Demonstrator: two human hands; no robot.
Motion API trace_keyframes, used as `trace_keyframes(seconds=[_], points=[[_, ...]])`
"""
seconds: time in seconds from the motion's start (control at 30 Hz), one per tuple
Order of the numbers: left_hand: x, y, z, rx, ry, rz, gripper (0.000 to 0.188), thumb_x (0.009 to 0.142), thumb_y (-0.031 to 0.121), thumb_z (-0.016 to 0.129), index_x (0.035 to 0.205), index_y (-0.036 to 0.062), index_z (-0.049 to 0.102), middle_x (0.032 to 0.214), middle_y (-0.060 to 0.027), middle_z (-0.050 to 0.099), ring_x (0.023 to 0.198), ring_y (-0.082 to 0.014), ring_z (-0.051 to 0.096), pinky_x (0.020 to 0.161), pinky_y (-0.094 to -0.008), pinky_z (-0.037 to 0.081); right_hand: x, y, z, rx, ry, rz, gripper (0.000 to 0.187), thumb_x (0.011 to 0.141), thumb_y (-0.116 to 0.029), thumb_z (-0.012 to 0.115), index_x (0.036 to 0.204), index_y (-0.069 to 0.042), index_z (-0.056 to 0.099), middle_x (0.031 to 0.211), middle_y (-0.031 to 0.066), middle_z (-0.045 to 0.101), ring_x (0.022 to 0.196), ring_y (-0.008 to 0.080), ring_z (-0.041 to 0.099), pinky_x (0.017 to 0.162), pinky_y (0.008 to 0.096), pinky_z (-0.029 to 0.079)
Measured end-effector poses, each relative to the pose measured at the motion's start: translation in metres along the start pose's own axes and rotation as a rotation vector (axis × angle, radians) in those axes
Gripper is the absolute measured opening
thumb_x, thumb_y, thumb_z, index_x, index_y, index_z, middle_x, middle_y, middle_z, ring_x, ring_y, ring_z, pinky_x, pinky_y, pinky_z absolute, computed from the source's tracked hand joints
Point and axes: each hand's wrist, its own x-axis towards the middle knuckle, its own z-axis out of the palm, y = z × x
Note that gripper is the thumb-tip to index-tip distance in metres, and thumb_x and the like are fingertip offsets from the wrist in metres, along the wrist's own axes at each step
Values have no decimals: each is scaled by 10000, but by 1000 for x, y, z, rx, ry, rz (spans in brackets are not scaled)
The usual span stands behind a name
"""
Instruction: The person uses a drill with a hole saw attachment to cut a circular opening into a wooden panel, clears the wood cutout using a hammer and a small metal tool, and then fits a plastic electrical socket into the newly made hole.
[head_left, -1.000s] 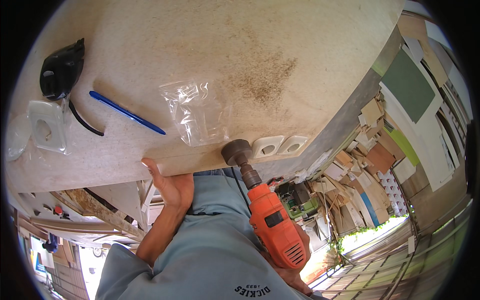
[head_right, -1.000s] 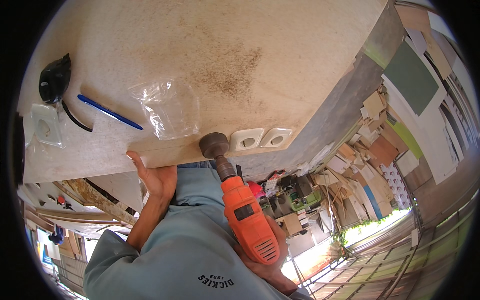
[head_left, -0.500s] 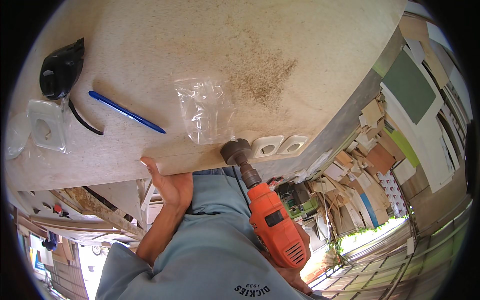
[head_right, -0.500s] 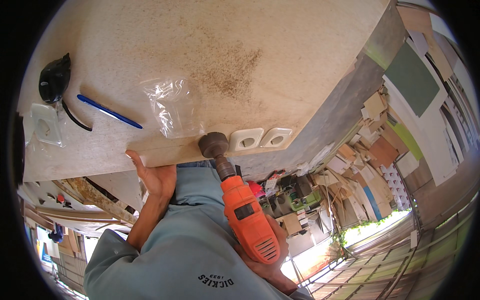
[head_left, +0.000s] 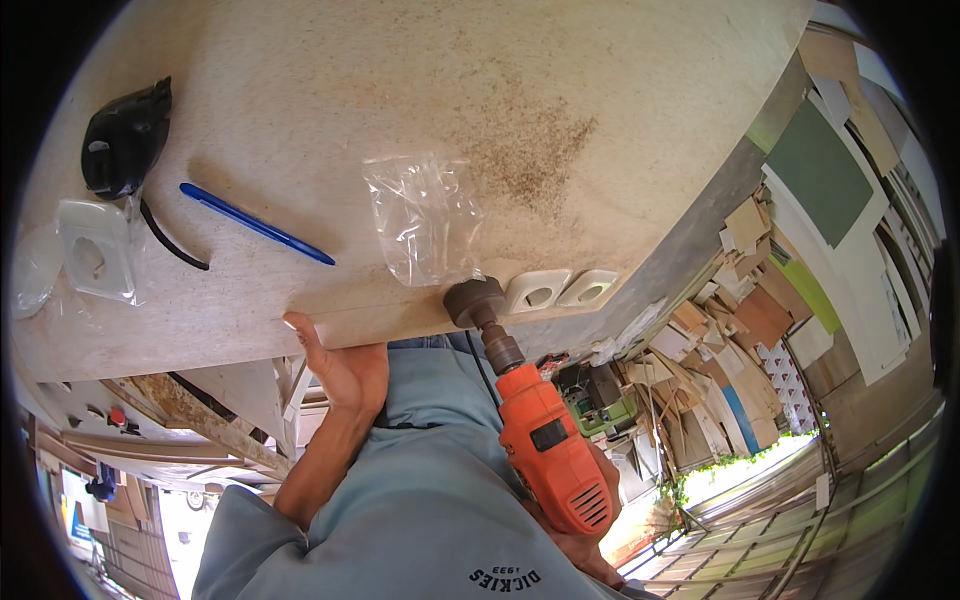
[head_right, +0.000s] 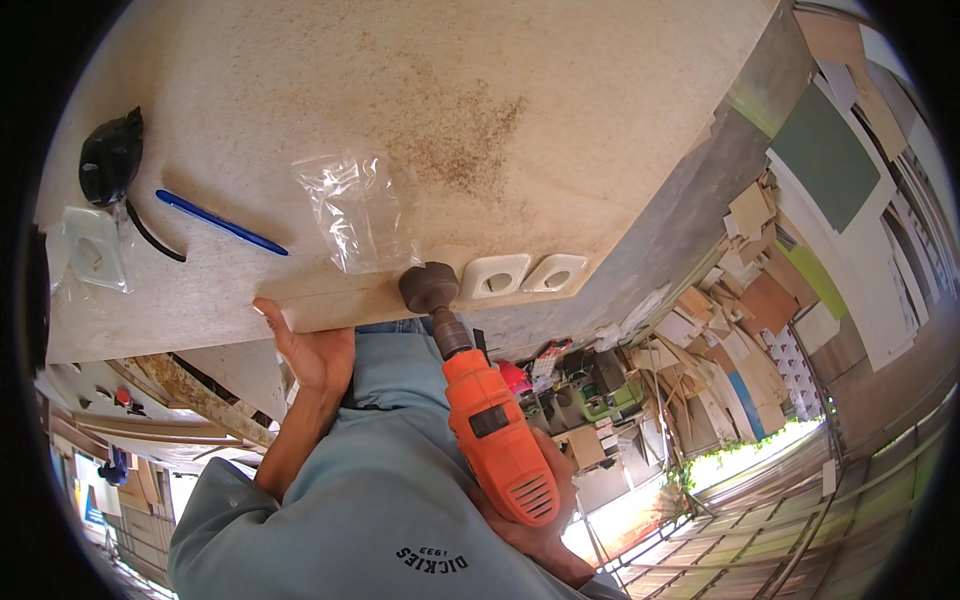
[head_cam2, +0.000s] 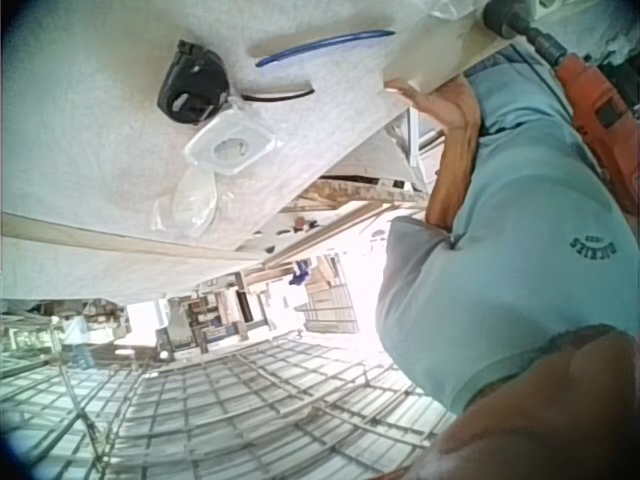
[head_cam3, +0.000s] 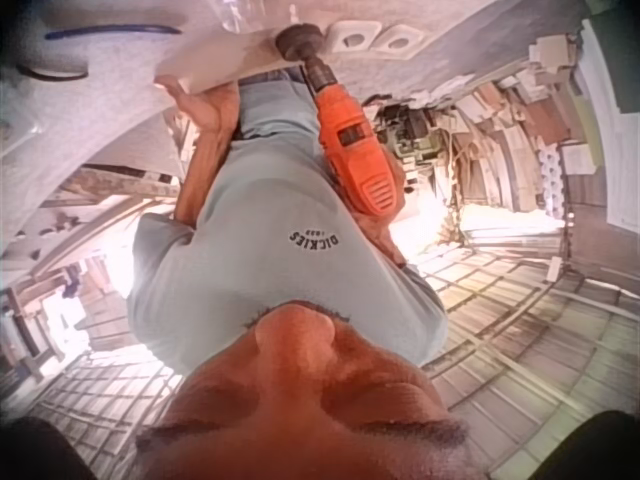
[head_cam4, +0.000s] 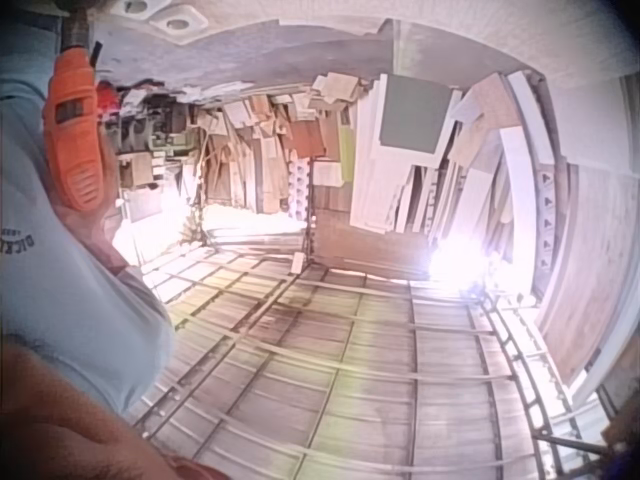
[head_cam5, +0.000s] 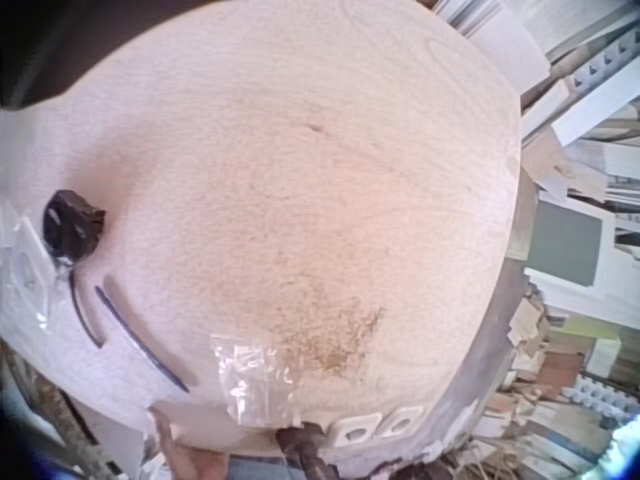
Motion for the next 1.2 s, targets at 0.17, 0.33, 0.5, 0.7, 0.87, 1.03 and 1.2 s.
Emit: trace_keyframes(seconds=[0.17,0.33,0.5,0.7,0.87,1.03,1.2], points=[[1,-1,1,0,-1,-3,856,903,722,573,1521,160,387,1503,-35,458,1390,-235,420,1161,-443,349,-1,-2,-1,-18,-2,39,1041,645,-207,963,1450,27,346,1261,181,577,1121,287,645,930,417,532],[-1,1,-1,1,7,-6,861,903,721,575,1527,161,379,1507,-37,456,1392,-235,419,1161,-444,350,0,3,0,-45,8,-9,1048,642,-224,965,1452,27,349,1257,178,584,1111,286,654,925,412,540],[0,0,0,1,12,-5,865,907,720,570,1530,153,373,1511,-43,453,1395,-236,415,1164,-446,345,-1,4,-1,-25,12,3,1044,643,-223,963,1455,19,354,1247,176,592,1101,288,660,914,412,545],[-2,1,1,-7,-6,-3,865,914,712,570,1531,141,367,1516,-54,444,1398,-239,411,1165,-449,342,-3,8,-1,44,12,43,1042,641,-228,965,1455,15,362,1239,175,593,1099,289,659,916,416,540],[-2,1,1,-5,1,-5,864,913,712,572,1533,147,364,1519,-49,441,1402,-237,407,1165,-447,342,-3,8,-2,41,9,59,1039,638,-230,968,1449,16,368,1233,174,592,1103,286,654,919,419,537],[-1,1,1,-1,-7,-10,860,907,717,576,1530,159,374,1518,-34,444,1404,-231,405,1167,-440,339,-2,6,0,32,23,32,1031,631,-225,971,1442,15,381,1248,170,587,1109,279,651,921,414,538],[-2,1,0,0,2,-8,857,904,720,576,1526,164,380,1516,-30,446,1404,-228,403,1170,-437,333,1,-2,-2,-19,10,15,1024,628,-222,973,1438,16,394,1257,166,584,1111,273,650,922,409,538]])
